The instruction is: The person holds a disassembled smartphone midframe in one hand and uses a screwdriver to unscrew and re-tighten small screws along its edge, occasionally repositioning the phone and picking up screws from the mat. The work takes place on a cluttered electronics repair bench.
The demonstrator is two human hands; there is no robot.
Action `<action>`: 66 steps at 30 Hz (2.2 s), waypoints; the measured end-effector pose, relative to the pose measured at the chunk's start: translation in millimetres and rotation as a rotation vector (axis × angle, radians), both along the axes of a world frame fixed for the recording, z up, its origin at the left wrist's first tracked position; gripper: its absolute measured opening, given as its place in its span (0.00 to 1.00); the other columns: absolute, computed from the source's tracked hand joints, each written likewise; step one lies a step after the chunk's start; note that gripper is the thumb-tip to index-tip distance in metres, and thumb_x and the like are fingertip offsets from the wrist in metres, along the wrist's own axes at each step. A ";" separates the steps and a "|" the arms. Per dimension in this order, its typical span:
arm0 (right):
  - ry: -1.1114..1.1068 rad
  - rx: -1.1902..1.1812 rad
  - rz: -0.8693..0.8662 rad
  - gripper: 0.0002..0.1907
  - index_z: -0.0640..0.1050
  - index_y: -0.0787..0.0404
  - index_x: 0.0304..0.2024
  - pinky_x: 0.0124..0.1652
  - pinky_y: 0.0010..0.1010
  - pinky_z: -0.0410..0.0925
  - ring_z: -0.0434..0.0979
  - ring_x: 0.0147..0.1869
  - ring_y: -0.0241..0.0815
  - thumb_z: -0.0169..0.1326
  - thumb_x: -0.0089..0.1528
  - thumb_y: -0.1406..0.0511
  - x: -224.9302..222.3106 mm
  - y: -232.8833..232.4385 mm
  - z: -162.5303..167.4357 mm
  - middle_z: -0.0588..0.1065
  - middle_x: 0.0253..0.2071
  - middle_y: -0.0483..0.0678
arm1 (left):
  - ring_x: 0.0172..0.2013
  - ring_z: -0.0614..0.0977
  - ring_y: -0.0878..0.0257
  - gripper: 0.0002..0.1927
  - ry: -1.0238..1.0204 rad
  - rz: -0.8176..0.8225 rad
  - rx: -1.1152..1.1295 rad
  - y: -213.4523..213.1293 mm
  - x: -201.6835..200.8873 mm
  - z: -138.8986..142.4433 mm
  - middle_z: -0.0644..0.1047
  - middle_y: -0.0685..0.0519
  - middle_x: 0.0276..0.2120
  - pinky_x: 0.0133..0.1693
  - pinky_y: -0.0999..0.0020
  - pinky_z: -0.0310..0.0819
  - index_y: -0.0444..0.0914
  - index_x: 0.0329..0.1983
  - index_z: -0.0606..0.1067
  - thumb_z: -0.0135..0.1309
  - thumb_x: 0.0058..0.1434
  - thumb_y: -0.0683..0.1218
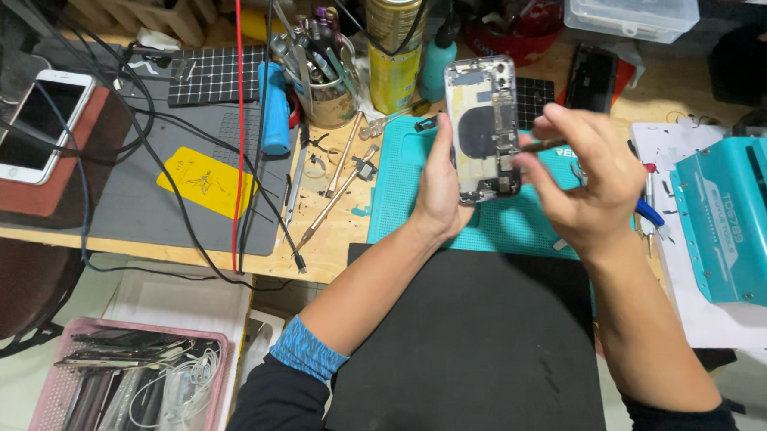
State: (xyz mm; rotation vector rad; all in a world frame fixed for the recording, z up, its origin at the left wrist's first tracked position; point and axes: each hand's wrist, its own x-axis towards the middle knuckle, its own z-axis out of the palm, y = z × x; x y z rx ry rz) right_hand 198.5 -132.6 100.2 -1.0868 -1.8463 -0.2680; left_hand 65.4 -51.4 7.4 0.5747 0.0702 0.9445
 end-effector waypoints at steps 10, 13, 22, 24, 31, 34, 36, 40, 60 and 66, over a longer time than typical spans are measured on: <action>-0.017 -0.065 -0.090 0.27 0.75 0.63 0.60 0.44 0.31 0.74 0.81 0.46 0.45 0.68 0.61 0.77 0.5 -1.2 10.3 0.76 0.43 0.57 | 0.47 0.84 0.52 0.16 0.134 0.098 0.020 -0.9 -0.5 2.5 0.80 0.40 0.49 0.48 0.55 0.85 0.26 0.57 0.72 0.51 0.65 0.33; 0.006 -0.123 -0.022 0.25 0.75 0.62 0.63 0.46 0.29 0.75 0.83 0.48 0.42 0.63 0.65 0.79 1.4 -0.8 12.6 0.78 0.44 0.53 | 0.47 0.85 0.50 0.16 0.145 0.115 0.026 1.1 0.7 2.7 0.80 0.40 0.49 0.47 0.54 0.86 0.25 0.55 0.73 0.51 0.64 0.30; -0.053 -0.074 -0.057 0.27 0.75 0.62 0.64 0.45 0.30 0.75 0.83 0.47 0.44 0.65 0.64 0.78 1.5 -1.4 6.6 0.79 0.46 0.53 | 0.46 0.84 0.53 0.16 0.205 0.150 0.063 -1.5 -0.6 6.7 0.80 0.41 0.50 0.47 0.58 0.86 0.26 0.55 0.74 0.52 0.64 0.31; -0.058 -0.014 -0.057 0.28 0.75 0.62 0.62 0.45 0.31 0.75 0.82 0.48 0.46 0.66 0.61 0.77 0.8 -0.4 4.7 0.78 0.49 0.55 | 0.47 0.84 0.53 0.15 0.207 0.169 0.093 -2.3 -1.3 7.4 0.81 0.40 0.50 0.47 0.59 0.85 0.25 0.56 0.74 0.52 0.65 0.30; -0.080 -0.042 -0.071 0.30 0.72 0.64 0.63 0.46 0.35 0.74 0.81 0.47 0.49 0.65 0.59 0.78 3.0 -2.4 8.4 0.78 0.44 0.55 | 0.45 0.85 0.51 0.16 0.214 0.142 0.064 -0.9 -1.2 4.4 0.81 0.41 0.47 0.45 0.59 0.86 0.25 0.55 0.74 0.52 0.63 0.30; -0.107 -0.004 -0.138 0.31 0.72 0.65 0.63 0.41 0.34 0.73 0.80 0.42 0.48 0.70 0.60 0.77 1.1 -1.8 6.9 0.78 0.40 0.53 | 0.44 0.85 0.50 0.17 0.229 0.150 0.076 -1.4 1.2 2.1 0.81 0.39 0.46 0.44 0.59 0.85 0.24 0.56 0.74 0.52 0.63 0.29; -0.043 -0.061 0.000 0.30 0.69 0.63 0.66 0.47 0.29 0.76 0.83 0.47 0.44 0.63 0.64 0.80 1.4 -2.3 5.8 0.79 0.45 0.53 | 0.44 0.85 0.52 0.17 0.207 0.135 0.045 -1.2 2.0 1.3 0.81 0.42 0.48 0.44 0.59 0.86 0.26 0.55 0.74 0.51 0.61 0.30; -0.068 -0.002 -0.094 0.33 0.68 0.65 0.65 0.45 0.33 0.74 0.82 0.45 0.47 0.67 0.60 0.78 0.4 -3.9 0.1 0.78 0.44 0.55 | 0.46 0.84 0.55 0.17 0.212 0.182 0.120 -0.9 2.4 1.5 0.81 0.41 0.50 0.47 0.62 0.84 0.25 0.57 0.74 0.53 0.64 0.29; -0.097 0.007 -0.102 0.36 0.66 0.64 0.68 0.47 0.36 0.75 0.81 0.49 0.47 0.69 0.61 0.76 5.6 -3.0 -9.9 0.78 0.45 0.55 | 0.48 0.84 0.57 0.16 0.271 0.216 0.175 -3.6 -0.6 3.7 0.81 0.41 0.51 0.49 0.63 0.82 0.25 0.57 0.75 0.52 0.66 0.30; -0.003 -0.014 -0.033 0.34 0.64 0.66 0.66 0.48 0.35 0.77 0.83 0.47 0.48 0.62 0.61 0.80 2.2 -3.3 -15.2 0.78 0.46 0.58 | 0.43 0.85 0.56 0.15 0.235 0.180 0.099 -3.9 0.7 3.8 0.81 0.42 0.48 0.46 0.60 0.85 0.25 0.55 0.75 0.52 0.65 0.30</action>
